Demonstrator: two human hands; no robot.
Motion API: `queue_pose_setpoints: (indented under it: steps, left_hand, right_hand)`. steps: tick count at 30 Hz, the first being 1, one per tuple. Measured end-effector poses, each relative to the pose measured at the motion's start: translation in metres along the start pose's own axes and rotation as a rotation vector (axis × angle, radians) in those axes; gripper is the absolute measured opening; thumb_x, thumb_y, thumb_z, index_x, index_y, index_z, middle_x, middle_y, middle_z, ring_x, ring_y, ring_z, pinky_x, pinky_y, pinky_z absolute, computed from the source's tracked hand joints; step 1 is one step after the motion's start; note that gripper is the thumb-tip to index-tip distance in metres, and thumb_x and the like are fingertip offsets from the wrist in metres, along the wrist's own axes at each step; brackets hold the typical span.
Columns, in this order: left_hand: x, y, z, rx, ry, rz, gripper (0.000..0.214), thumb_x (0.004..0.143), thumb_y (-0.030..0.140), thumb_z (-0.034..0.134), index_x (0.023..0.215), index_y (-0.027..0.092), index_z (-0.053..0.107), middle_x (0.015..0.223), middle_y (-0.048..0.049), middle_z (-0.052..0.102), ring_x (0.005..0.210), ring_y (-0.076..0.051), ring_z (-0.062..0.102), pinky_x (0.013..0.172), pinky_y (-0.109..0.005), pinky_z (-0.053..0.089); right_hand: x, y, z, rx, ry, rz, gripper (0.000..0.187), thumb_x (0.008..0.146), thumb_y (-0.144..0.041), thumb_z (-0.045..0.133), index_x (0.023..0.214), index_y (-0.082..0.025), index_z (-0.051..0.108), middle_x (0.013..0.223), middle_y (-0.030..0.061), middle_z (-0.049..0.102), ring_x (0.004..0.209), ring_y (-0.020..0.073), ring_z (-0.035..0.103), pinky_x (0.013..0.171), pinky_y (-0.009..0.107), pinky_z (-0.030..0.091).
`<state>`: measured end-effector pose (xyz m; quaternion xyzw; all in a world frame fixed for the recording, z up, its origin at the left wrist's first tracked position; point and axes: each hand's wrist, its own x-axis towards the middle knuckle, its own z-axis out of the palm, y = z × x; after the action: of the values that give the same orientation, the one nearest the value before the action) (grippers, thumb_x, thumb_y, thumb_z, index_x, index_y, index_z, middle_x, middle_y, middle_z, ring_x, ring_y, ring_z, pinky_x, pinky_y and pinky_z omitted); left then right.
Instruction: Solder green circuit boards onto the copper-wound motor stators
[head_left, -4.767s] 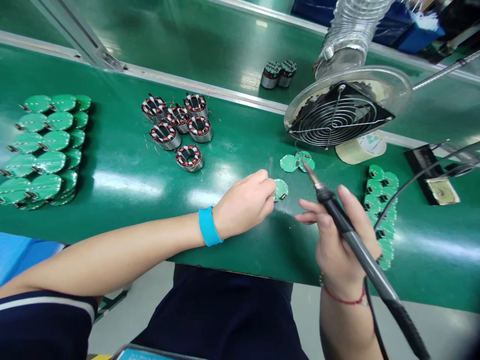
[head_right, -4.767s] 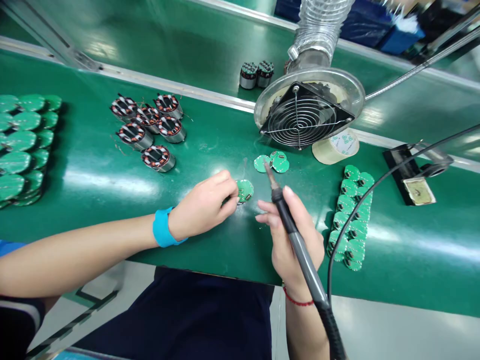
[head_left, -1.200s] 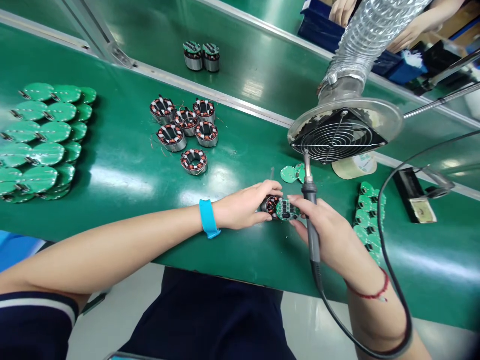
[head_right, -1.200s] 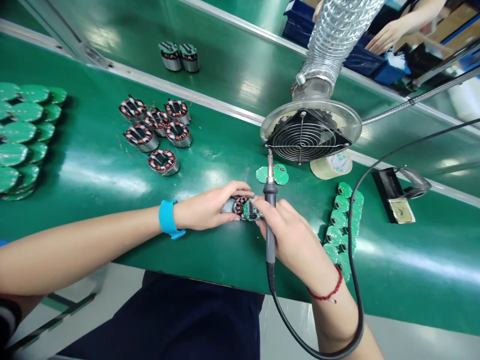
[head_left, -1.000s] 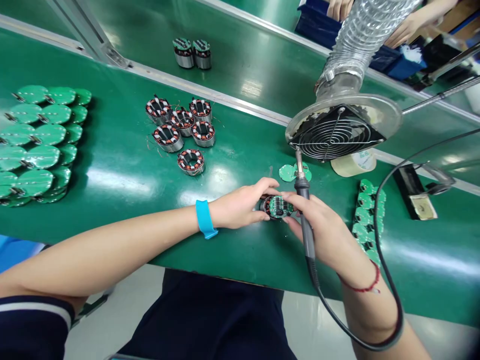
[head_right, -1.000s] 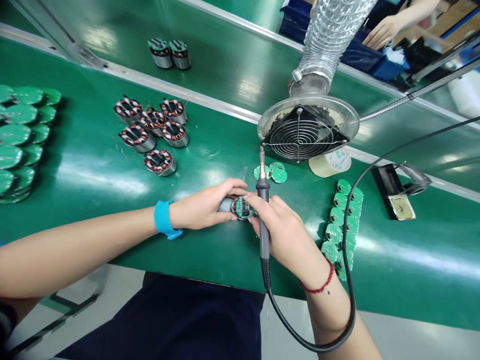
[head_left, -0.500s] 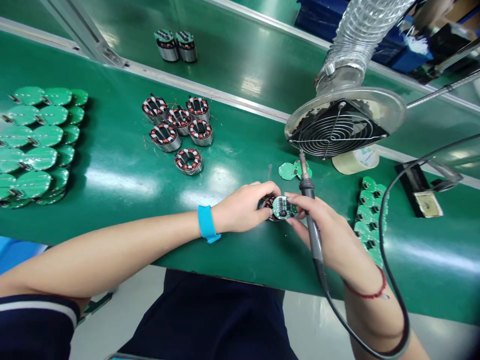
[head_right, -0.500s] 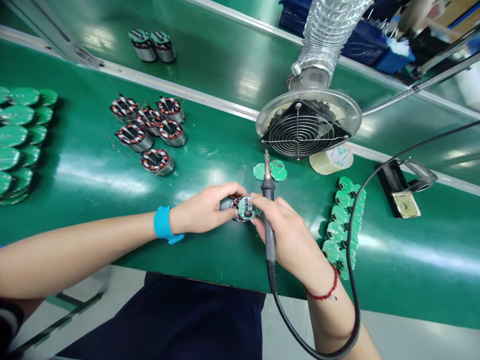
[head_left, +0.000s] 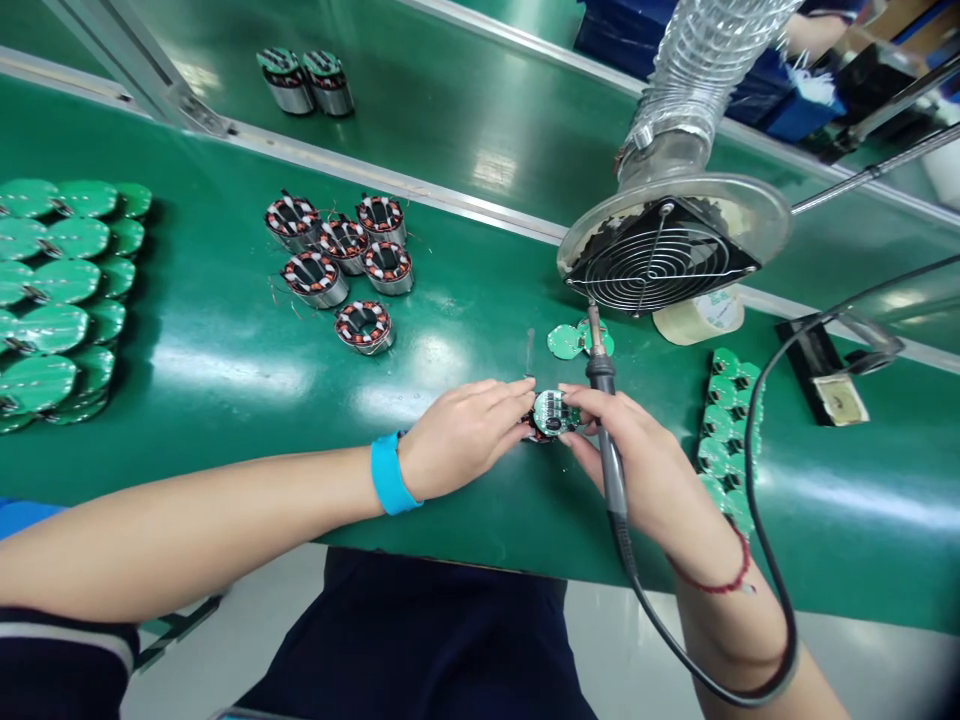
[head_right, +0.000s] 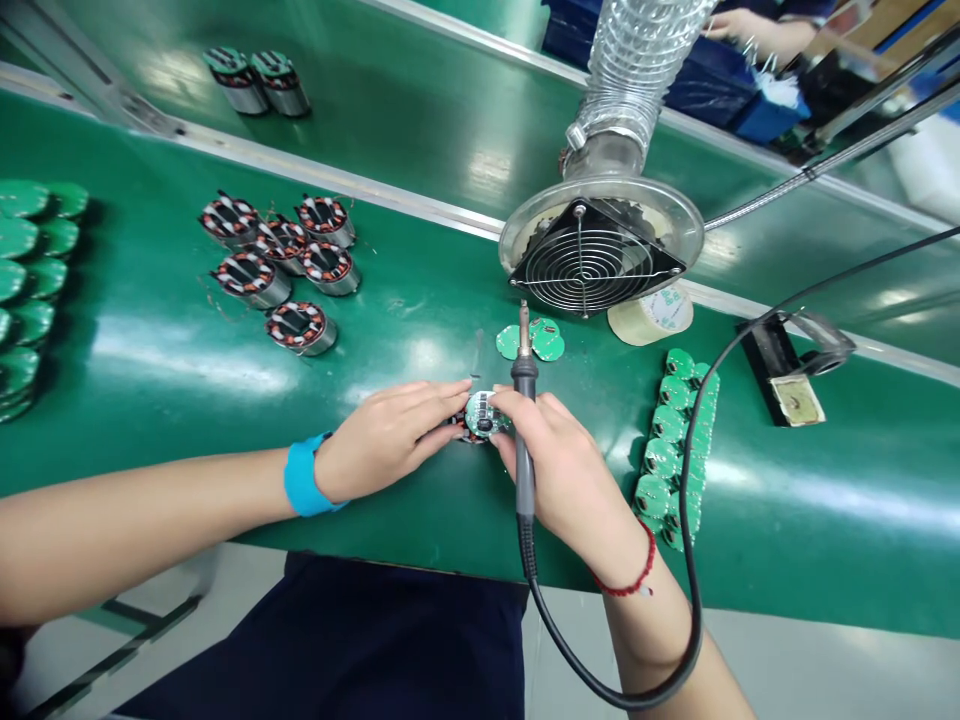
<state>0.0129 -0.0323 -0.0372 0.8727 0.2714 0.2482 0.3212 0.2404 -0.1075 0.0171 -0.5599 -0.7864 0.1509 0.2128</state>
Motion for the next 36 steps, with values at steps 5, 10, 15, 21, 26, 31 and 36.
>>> queue_pose_setpoints:
  steps: [5, 10, 15, 21, 26, 31, 36]
  left_hand:
    - [-0.001, 0.001, 0.003, -0.158, 0.006, -0.064, 0.032, 0.107, 0.024, 0.058, 0.137, 0.02, 0.071, 0.147, -0.0096, 0.072, 0.137, -0.025, 0.07, 0.118, -0.045, 0.058]
    - [0.006, 0.002, -0.004, -0.31, -0.022, -0.163, 0.029, 0.103, 0.019, 0.063, 0.128, 0.021, 0.078, 0.139, -0.006, 0.077, 0.133, -0.025, 0.072, 0.118, -0.043, 0.057]
    - [0.009, 0.003, -0.007, -0.357, -0.048, -0.23, 0.024, 0.099, 0.018, 0.067, 0.121, 0.021, 0.077, 0.127, -0.005, 0.081, 0.12, -0.024, 0.075, 0.11, -0.042, 0.059]
    - [0.009, 0.0, -0.008, -0.326, -0.104, -0.187, 0.023, 0.1, 0.019, 0.064, 0.122, 0.02, 0.073, 0.123, -0.0062, 0.079, 0.114, -0.023, 0.072, 0.103, -0.039, 0.059]
    - [0.009, -0.001, -0.01, -0.317, -0.153, -0.187, 0.023, 0.101, 0.02, 0.061, 0.122, 0.019, 0.068, 0.12, -0.0069, 0.076, 0.11, -0.023, 0.07, 0.1, -0.041, 0.059]
    - [0.008, -0.001, -0.011, -0.377, -0.128, -0.11, 0.054, 0.094, 0.018, 0.066, 0.146, 0.02, 0.05, 0.144, -0.0137, 0.062, 0.12, -0.024, 0.068, 0.108, -0.044, 0.058]
    - [0.011, 0.003, -0.005, -0.277, -0.104, 0.022, 0.047, 0.097, 0.032, 0.076, 0.136, 0.017, 0.056, 0.136, -0.0163, 0.063, 0.133, -0.032, 0.059, 0.113, -0.05, 0.054]
  right_hand:
    - [0.0, -0.001, 0.001, -0.019, 0.02, -0.016, 0.036, 0.103, -0.017, 0.06, 0.137, -0.029, 0.061, 0.127, 0.0078, 0.078, 0.093, 0.025, 0.074, 0.083, 0.04, 0.064]
    - [0.0, 0.0, 0.003, -0.034, 0.008, -0.044, 0.036, 0.104, -0.017, 0.061, 0.138, -0.028, 0.059, 0.131, 0.0098, 0.077, 0.105, 0.0277, 0.076, 0.087, 0.043, 0.065]
    - [0.0, -0.002, 0.002, -0.007, 0.004, -0.027, 0.036, 0.105, -0.019, 0.06, 0.139, -0.03, 0.059, 0.132, 0.0092, 0.076, 0.104, 0.0282, 0.076, 0.085, 0.043, 0.065]
    - [-0.002, -0.006, 0.004, 0.057, 0.04, 0.037, 0.031, 0.103, -0.02, 0.066, 0.133, -0.026, 0.062, 0.097, 0.0028, 0.075, 0.082, 0.0213, 0.07, 0.073, 0.032, 0.061]
    - [-0.014, -0.015, 0.025, 0.068, 0.183, 0.129, 0.033, 0.104, -0.022, 0.065, 0.136, -0.024, 0.061, 0.1, 0.0049, 0.073, 0.081, 0.0218, 0.067, 0.075, 0.035, 0.061]
    - [-0.022, -0.016, 0.038, 0.067, 0.255, 0.144, 0.041, 0.104, -0.023, 0.066, 0.144, -0.026, 0.057, 0.113, 0.0078, 0.075, 0.088, 0.0232, 0.068, 0.08, 0.039, 0.061]
    - [-0.018, -0.013, 0.034, 0.073, 0.221, 0.03, 0.047, 0.105, -0.02, 0.063, 0.15, -0.028, 0.051, 0.124, 0.008, 0.077, 0.098, 0.0252, 0.071, 0.087, 0.042, 0.061]
